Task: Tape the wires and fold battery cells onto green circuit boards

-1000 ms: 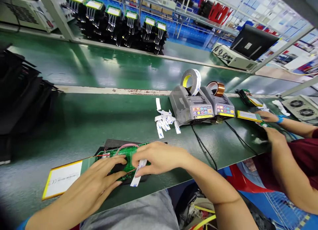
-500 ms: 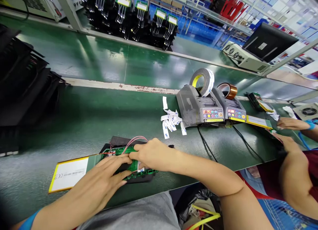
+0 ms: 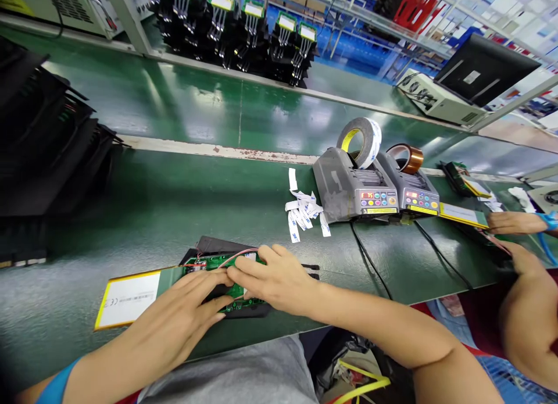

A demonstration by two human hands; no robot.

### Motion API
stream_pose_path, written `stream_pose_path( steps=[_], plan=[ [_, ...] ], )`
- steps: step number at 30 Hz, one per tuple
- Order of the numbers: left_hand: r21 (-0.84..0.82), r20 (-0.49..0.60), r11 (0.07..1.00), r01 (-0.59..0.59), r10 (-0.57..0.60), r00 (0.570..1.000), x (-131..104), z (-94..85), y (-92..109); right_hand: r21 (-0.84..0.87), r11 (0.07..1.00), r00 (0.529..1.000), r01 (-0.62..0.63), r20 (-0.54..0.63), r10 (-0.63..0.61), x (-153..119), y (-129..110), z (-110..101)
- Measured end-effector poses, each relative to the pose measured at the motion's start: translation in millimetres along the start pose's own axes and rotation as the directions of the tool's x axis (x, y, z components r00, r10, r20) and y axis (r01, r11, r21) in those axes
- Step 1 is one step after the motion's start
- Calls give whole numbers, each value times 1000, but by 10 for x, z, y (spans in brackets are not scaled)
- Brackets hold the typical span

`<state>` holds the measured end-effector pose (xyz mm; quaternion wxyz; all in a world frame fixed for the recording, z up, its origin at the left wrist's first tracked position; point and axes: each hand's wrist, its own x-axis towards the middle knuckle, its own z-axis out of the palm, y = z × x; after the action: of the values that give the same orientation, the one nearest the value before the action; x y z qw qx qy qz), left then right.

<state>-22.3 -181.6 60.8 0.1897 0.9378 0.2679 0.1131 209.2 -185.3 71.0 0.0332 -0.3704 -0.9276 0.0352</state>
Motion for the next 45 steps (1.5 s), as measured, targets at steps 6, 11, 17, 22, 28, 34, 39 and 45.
stream_pose_path(
  steps=[6,11,17,22,28,34,39,45],
  plan=[
    [-17,20,1000,-13,13,1000,8,-24,-9,371,877,924,-305,-109,367,93,133,150],
    [-25,64,1000,-14,15,998,28,-55,-15,539,702,859,-466,85,505,260,177,187],
    [-18,3,1000,1,-1,1000,29,-38,-4,755,577,915,-313,77,396,-5,467,39],
    [39,-59,998,-46,48,997,29,4,-17,608,544,809,-578,337,482,-504,481,-131],
    [42,-38,990,-131,133,990,82,-13,-44,748,290,772,-597,439,459,-577,347,63],
    [82,-61,988,-132,138,989,108,-46,-36,732,336,802,-593,499,329,-347,533,56],
    [80,-51,987,-140,145,988,113,-40,-50,651,405,765,-642,571,296,-242,614,-24],
    [85,-30,985,-153,156,987,126,-35,-56,671,347,752,-655,623,214,-213,622,12]
  ],
)
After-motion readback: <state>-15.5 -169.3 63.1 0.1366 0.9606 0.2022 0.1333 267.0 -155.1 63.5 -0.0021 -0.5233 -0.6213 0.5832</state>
